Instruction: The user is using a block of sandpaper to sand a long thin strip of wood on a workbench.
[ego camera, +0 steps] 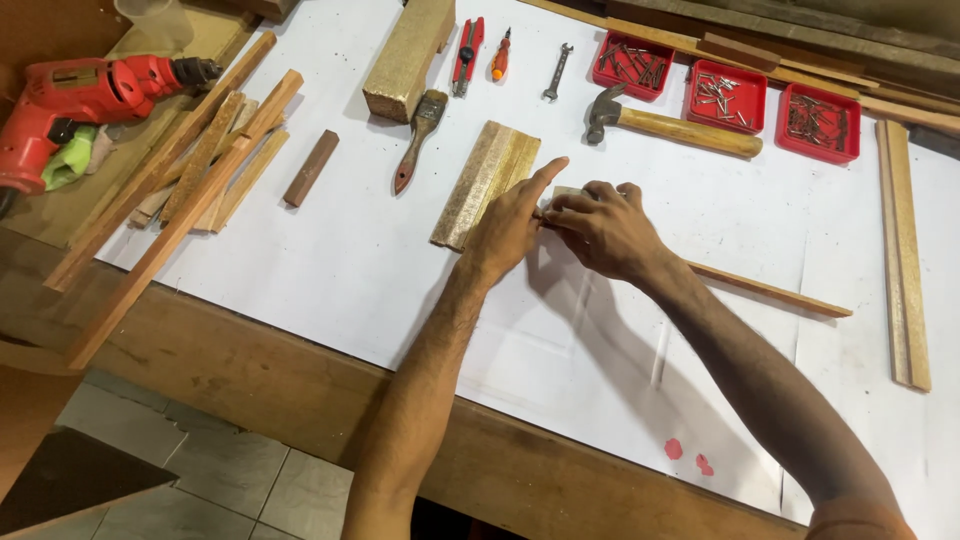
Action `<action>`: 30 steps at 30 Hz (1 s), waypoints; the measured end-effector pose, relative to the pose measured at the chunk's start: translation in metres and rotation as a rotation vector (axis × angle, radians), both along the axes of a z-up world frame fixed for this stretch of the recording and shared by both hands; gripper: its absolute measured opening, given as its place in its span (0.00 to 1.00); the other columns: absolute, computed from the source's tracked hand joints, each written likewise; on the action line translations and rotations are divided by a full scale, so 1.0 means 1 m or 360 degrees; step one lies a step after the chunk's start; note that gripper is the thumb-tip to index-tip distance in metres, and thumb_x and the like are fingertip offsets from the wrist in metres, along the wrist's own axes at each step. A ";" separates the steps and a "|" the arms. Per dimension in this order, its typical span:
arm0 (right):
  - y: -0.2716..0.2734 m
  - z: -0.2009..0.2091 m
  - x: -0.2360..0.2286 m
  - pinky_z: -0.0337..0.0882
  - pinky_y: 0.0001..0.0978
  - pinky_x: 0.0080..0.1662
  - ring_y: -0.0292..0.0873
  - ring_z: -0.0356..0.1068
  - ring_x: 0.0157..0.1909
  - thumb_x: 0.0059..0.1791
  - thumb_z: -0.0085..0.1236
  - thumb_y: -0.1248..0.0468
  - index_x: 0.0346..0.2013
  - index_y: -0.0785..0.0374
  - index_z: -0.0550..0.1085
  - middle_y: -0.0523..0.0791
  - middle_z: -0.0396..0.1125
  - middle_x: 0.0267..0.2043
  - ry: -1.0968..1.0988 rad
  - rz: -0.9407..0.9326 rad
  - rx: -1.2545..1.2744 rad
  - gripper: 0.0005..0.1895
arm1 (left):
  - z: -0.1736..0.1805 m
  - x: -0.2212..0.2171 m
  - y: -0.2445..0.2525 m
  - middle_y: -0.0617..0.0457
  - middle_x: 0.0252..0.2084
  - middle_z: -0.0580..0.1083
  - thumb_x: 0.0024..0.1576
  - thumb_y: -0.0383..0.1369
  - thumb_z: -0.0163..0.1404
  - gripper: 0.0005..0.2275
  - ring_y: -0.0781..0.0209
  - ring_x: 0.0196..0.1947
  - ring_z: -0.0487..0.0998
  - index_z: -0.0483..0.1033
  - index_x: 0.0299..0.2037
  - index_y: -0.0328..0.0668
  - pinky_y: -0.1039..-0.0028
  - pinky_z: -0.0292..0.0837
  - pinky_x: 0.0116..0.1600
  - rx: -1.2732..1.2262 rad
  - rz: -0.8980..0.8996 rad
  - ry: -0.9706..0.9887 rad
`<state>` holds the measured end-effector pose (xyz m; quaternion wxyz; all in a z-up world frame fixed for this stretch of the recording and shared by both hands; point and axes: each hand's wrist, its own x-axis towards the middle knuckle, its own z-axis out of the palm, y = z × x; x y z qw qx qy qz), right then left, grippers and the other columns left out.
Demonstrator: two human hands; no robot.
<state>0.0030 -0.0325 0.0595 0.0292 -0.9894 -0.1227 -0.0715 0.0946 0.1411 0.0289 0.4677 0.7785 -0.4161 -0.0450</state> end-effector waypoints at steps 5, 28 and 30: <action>0.000 -0.005 0.005 0.63 0.54 0.52 0.50 0.63 0.61 0.51 0.60 0.53 0.54 0.43 0.79 0.37 0.70 0.61 -0.0019 0.0036 0.0009 0.16 | 0.002 0.000 0.001 0.45 0.58 0.75 0.58 0.18 0.52 0.38 0.58 0.44 0.83 0.51 0.74 0.68 0.72 0.87 0.44 0.0095 0.0016 -0.0037; -0.079 -0.009 -0.120 0.60 0.62 0.59 0.54 0.63 0.65 0.50 0.62 0.55 0.58 0.45 0.76 0.36 0.69 0.62 -0.0262 -0.0286 0.0144 0.20 | -0.004 -0.022 -0.024 0.47 0.56 0.77 0.59 0.21 0.52 0.13 0.53 0.50 0.80 0.82 0.50 0.46 0.60 0.74 0.58 0.0592 -0.0078 -0.0837; -0.079 -0.015 -0.119 0.60 0.62 0.59 0.54 0.64 0.64 0.50 0.63 0.54 0.57 0.46 0.76 0.37 0.69 0.62 -0.0331 -0.0281 0.0106 0.20 | -0.010 -0.033 -0.038 0.43 0.55 0.77 0.58 0.23 0.51 0.14 0.51 0.54 0.77 0.80 0.54 0.41 0.58 0.72 0.58 0.0461 -0.0099 -0.1109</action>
